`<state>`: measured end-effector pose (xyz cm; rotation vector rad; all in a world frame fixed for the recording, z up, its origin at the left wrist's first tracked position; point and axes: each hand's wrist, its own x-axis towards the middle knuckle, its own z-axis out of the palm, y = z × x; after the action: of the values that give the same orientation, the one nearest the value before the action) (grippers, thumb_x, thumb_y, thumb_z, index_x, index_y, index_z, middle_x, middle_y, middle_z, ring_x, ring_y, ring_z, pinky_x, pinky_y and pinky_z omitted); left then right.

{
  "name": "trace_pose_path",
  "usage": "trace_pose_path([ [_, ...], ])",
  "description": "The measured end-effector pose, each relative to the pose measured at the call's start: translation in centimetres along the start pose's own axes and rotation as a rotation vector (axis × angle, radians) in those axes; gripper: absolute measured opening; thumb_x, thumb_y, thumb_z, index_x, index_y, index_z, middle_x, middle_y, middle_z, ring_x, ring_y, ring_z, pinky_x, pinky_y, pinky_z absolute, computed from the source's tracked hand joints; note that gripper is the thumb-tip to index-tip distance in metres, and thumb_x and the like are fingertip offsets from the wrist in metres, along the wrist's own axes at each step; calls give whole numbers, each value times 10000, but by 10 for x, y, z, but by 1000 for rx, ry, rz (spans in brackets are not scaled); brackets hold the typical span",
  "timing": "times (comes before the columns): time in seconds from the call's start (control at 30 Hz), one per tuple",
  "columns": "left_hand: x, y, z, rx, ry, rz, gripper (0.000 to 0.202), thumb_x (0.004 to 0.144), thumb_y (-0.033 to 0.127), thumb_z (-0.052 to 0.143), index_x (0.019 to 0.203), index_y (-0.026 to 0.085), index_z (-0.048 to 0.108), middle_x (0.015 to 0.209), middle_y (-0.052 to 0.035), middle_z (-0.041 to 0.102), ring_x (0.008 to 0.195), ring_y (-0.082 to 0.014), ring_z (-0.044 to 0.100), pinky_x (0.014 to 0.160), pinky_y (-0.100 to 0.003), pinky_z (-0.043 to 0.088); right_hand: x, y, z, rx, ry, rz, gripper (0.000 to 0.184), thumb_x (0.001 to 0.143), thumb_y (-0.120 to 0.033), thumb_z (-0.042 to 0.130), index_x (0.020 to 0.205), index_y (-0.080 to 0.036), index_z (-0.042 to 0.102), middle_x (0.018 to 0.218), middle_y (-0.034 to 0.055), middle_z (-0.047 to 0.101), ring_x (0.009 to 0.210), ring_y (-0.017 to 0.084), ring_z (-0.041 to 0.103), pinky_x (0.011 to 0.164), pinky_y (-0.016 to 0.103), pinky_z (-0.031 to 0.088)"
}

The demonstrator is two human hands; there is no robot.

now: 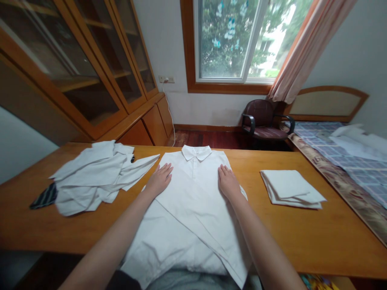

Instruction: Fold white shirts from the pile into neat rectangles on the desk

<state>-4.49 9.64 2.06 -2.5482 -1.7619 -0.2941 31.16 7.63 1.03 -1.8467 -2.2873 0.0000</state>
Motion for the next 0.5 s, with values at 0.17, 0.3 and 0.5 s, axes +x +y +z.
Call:
trace_pose_path([
  [0.17,-26,47,1,-14,-48,46,494,1018,366,375,1463,189,494,1598,-77,376,1504,-264,303,1238,-518,257,-27,-44,2,68,-28,-72,521,1015,-278,354,1487,-79,446,1602,160,357,1488,272,319,1196,448,288],
  [0.3,-45,59,5,-26,-39,37,520,1025,401,363,1501,207,443,1610,-62,352,1509,-263,289,1239,-527,256,-50,-54,3,65,-34,-89,555,1030,-372,347,1510,-103,421,1614,132,339,1502,280,286,1217,496,232],
  [0.5,-65,39,3,-26,9,28,490,1026,350,344,1471,198,485,1571,-68,426,1482,-232,353,1229,-457,307,-73,-25,1,37,-3,-2,566,1023,-405,366,1515,-132,422,1615,124,338,1507,277,278,1210,505,248],
])
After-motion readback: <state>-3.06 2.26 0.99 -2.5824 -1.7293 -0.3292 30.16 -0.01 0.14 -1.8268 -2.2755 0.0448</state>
